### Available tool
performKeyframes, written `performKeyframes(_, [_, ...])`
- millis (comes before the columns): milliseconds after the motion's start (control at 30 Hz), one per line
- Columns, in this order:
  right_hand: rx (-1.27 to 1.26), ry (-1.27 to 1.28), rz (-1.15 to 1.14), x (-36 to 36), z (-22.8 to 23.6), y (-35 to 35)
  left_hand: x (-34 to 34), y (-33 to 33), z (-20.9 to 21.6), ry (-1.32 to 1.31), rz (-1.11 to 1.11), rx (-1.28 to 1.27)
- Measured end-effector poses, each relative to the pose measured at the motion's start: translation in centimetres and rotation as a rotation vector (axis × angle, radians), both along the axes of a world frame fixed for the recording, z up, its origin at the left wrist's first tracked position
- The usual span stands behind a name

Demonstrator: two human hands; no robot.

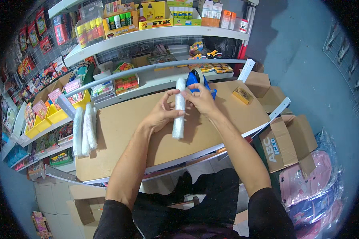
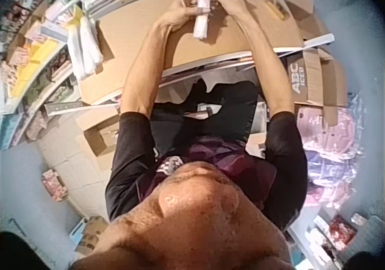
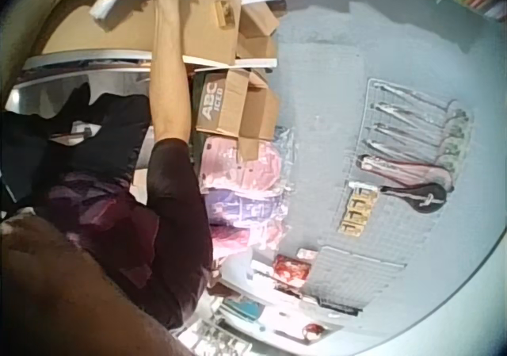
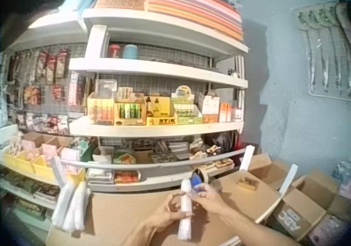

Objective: The recorder is seen wrapping a bunch of pens in bubble wrap at a stationary store desk.

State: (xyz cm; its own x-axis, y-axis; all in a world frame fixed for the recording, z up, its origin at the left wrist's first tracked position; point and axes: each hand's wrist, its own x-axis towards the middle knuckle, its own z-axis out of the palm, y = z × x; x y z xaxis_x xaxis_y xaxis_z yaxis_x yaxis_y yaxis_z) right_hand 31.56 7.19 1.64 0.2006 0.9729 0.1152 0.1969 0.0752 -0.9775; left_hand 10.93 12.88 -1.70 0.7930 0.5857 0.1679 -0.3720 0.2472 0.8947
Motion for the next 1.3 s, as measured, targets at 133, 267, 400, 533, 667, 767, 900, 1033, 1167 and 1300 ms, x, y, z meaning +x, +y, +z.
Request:
performKeyframes(133, [-0.078, 0.113, 0.087, 0.8, -1.5, 0.0, -0.5, 0.0, 0.7, -0.076, -0.11, -0.121])
performKeyframes(267, [-0.041, 0.344, 0.118, 0.2, -1.2, -0.9, -0.3, 0.0, 0.8, -0.131, -0.154, -0.129])
performKeyframes(400, [-0.003, 0.353, 0.194, -0.6, -0.1, -1.5, 0.0, -0.2, 0.6, -0.037, -0.16, -0.105])
performKeyframes(533, [-0.042, 0.261, 0.151, -0.2, 1.4, -1.1, 0.7, -0.2, 0.2, -0.021, -0.073, -0.042])
performKeyframes(667, [0.031, 0.169, -0.008, 2.2, 2.5, 0.0, 0.9, -0.2, 0.4, 0.073, -0.135, -0.009])
performKeyframes(767, [-0.029, -0.039, 0.021, 3.2, 3.5, 0.4, 0.9, -0.2, 0.2, 0.076, -0.111, 0.0])
performKeyframes(900, [-0.112, -0.539, -0.182, 4.1, 7.4, -0.2, 0.2, -0.4, 0.3, 0.067, 0.042, 0.03])
performKeyframes(1033, [-0.297, -0.745, -0.103, 9.0, 6.7, 0.3, 0.8, -0.2, 0.4, 0.068, 0.073, 0.031])
performKeyframes(1167, [-0.464, -0.582, -0.071, 9.0, 7.1, -0.2, 0.8, -0.3, 0.5, 0.086, 0.084, 0.032])
performKeyframes(1300, [-0.453, -0.573, -0.045, 9.6, 6.9, 0.2, 1.0, -0.2, 0.5, 0.087, 0.087, 0.039])
